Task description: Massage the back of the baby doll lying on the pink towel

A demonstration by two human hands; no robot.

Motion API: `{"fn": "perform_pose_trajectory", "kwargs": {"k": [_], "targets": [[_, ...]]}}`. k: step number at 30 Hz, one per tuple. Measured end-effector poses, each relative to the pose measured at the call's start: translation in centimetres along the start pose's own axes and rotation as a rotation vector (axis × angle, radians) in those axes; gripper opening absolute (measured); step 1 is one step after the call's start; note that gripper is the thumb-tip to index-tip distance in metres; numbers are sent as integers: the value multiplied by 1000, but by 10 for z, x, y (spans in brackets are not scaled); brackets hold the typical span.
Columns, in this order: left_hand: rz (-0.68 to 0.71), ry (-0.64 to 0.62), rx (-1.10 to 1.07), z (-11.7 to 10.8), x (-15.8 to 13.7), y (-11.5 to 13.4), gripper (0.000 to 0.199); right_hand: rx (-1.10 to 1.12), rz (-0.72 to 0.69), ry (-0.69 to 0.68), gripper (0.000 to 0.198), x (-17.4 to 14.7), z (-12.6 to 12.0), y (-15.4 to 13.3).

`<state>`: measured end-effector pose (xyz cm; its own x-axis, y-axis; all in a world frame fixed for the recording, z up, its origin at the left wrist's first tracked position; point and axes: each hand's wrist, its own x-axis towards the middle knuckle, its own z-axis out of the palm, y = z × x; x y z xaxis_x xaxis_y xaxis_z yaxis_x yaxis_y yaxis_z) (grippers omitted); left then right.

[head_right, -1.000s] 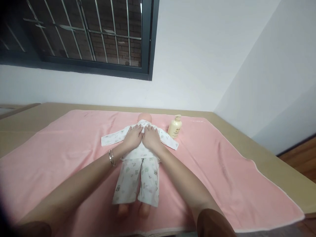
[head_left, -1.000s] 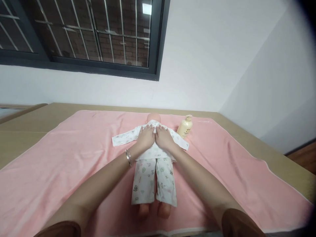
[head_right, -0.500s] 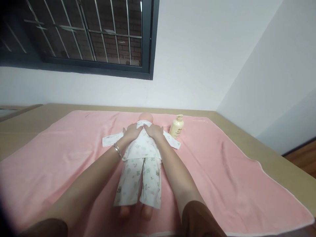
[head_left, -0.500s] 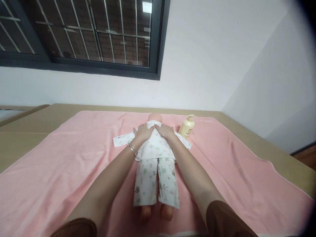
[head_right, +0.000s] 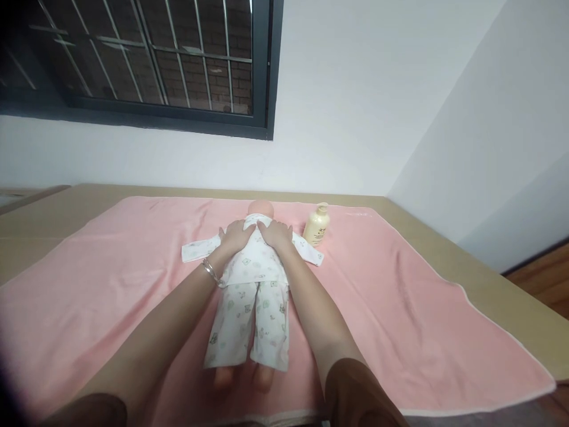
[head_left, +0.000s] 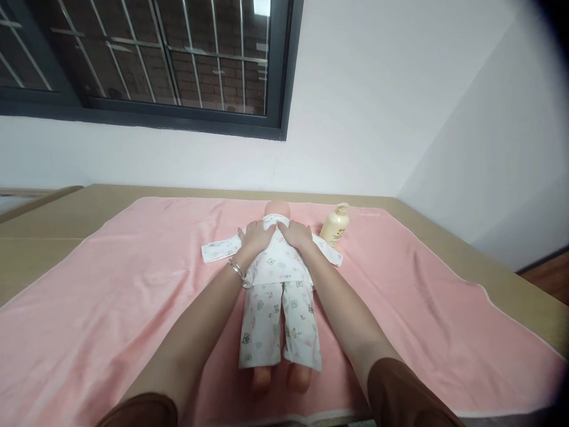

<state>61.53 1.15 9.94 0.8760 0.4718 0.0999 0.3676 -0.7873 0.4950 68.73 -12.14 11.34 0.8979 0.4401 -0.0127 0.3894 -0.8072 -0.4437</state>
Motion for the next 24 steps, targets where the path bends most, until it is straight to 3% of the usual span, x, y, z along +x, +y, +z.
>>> {"fn": "perform_pose_trajectory", "kwargs": {"k": [24], "targets": [[-7, -27, 19, 1, 3, -1, 65, 23, -9, -5, 77, 3, 4, 5]]}}
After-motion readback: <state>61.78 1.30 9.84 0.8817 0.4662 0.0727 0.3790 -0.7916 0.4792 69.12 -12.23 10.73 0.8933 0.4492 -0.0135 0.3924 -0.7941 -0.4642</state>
